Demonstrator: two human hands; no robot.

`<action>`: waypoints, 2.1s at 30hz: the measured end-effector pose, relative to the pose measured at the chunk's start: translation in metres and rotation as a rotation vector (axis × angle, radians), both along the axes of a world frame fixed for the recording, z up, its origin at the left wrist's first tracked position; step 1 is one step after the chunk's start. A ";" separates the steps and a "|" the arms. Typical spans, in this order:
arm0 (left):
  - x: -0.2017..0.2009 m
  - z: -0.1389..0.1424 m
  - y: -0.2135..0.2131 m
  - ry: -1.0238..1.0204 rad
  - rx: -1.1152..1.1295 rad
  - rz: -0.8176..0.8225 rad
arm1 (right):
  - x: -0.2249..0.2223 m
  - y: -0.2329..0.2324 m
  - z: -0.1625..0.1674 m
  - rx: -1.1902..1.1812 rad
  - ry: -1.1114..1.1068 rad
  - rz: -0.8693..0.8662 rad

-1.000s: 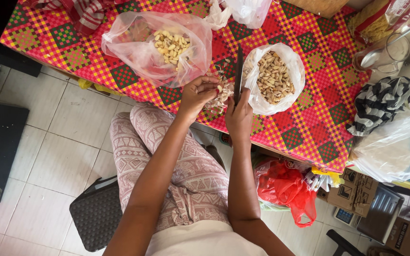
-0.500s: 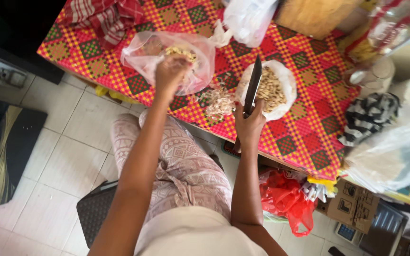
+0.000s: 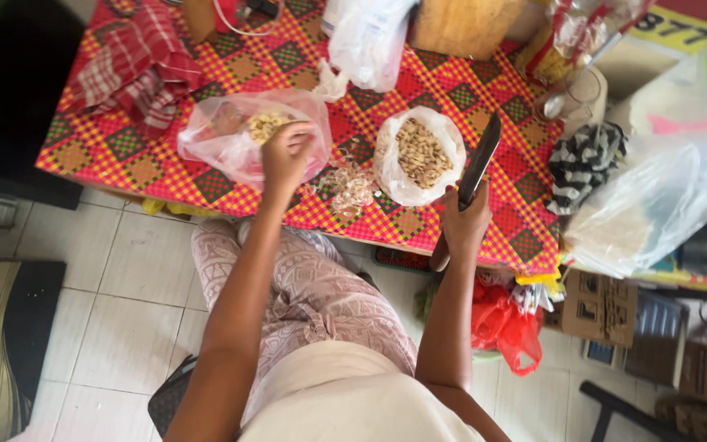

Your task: The person sits at a table and uses a knife to peel ginger pieces one by one. Peeled ginger is placed into a plastic bag, while the peelings are collected in a cloth bag. The person continues this process throughout the clip.

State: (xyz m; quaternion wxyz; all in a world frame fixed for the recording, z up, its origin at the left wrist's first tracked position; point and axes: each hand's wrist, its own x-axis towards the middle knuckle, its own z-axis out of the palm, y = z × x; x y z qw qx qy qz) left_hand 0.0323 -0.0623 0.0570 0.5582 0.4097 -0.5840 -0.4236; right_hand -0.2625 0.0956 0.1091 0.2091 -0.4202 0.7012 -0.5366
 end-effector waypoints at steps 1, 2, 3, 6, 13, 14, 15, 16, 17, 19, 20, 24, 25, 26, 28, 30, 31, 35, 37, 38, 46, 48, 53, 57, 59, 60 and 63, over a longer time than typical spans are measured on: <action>-0.016 0.003 0.002 -0.046 -0.061 -0.036 | -0.001 0.001 0.002 0.024 -0.009 -0.016; -0.035 0.006 0.002 -0.103 -0.053 -0.068 | -0.002 0.002 0.003 0.045 -0.020 -0.032; -0.053 0.009 -0.001 -0.161 -0.050 -0.098 | -0.003 0.001 0.004 0.061 -0.013 -0.036; -0.104 0.016 -0.018 -0.315 -0.136 -0.230 | -0.004 -0.011 0.007 0.083 -0.040 -0.041; -0.185 -0.010 -0.069 -0.676 -0.286 -0.185 | -0.006 -0.040 -0.005 0.061 0.051 0.053; -0.193 -0.011 -0.075 -0.662 -0.309 -0.151 | -0.011 -0.046 -0.005 0.040 0.081 0.068; -0.199 -0.011 -0.081 -0.652 -0.330 -0.119 | -0.017 -0.052 -0.005 0.046 0.100 0.066; -0.203 -0.011 -0.085 -0.664 -0.323 -0.120 | -0.021 -0.057 -0.003 0.056 0.116 0.063; -0.207 -0.011 -0.089 -0.678 -0.312 -0.121 | -0.024 -0.060 -0.002 0.070 0.131 0.062; -0.212 -0.012 -0.095 -0.740 -0.328 -0.138 | -0.028 -0.065 0.002 0.128 -0.009 0.032; -0.214 -0.010 -0.098 -0.788 -0.352 -0.153 | -0.030 -0.068 0.005 0.156 -0.078 0.020; -0.219 -0.002 -0.101 -0.888 -0.503 -0.151 | -0.033 -0.081 0.015 0.154 -0.084 0.021; -0.218 0.001 -0.101 -0.857 -0.472 -0.159 | -0.034 -0.082 0.017 0.160 -0.075 0.024; -0.216 0.003 -0.098 -0.825 -0.441 -0.166 | -0.034 -0.083 0.018 0.165 -0.065 0.027; -0.210 0.008 -0.089 -0.626 -0.300 -0.230 | -0.035 -0.082 0.021 0.165 -0.031 0.010; -0.201 0.012 -0.079 -0.293 -0.082 -0.339 | -0.036 -0.080 0.023 0.149 -0.018 -0.005; -0.194 0.013 -0.074 -0.140 0.016 -0.426 | -0.036 -0.077 0.023 0.137 -0.020 -0.010; -0.166 0.010 -0.059 0.277 0.287 -0.626 | -0.030 -0.070 0.021 0.096 -0.062 -0.019; -0.147 0.006 -0.052 0.362 0.320 -0.659 | -0.020 -0.068 0.018 0.082 -0.060 -0.022; -0.138 0.003 -0.048 0.397 0.316 -0.675 | -0.014 -0.067 0.017 0.076 -0.060 -0.017; -0.021 -0.027 0.000 -0.092 0.284 -0.370 | 0.036 -0.062 0.009 0.095 -0.101 0.085; 0.019 -0.031 0.003 -0.111 0.234 -0.289 | 0.045 -0.061 0.010 0.099 -0.100 0.108; 0.077 -0.019 -0.018 -0.075 0.333 0.100 | 0.044 -0.064 0.021 0.077 -0.077 0.106; 0.088 0.011 -0.029 -0.510 -0.103 0.319 | 0.033 -0.058 0.019 0.079 -0.069 0.028; 0.063 0.024 -0.021 -0.385 -0.161 0.239 | 0.028 -0.050 0.012 0.094 -0.042 -0.003; 0.048 0.031 -0.017 -0.322 -0.189 0.199 | 0.027 -0.047 0.007 0.099 -0.046 -0.025; -0.018 0.044 0.005 -0.336 -0.257 -0.107 | 0.025 -0.047 -0.006 0.093 -0.036 -0.054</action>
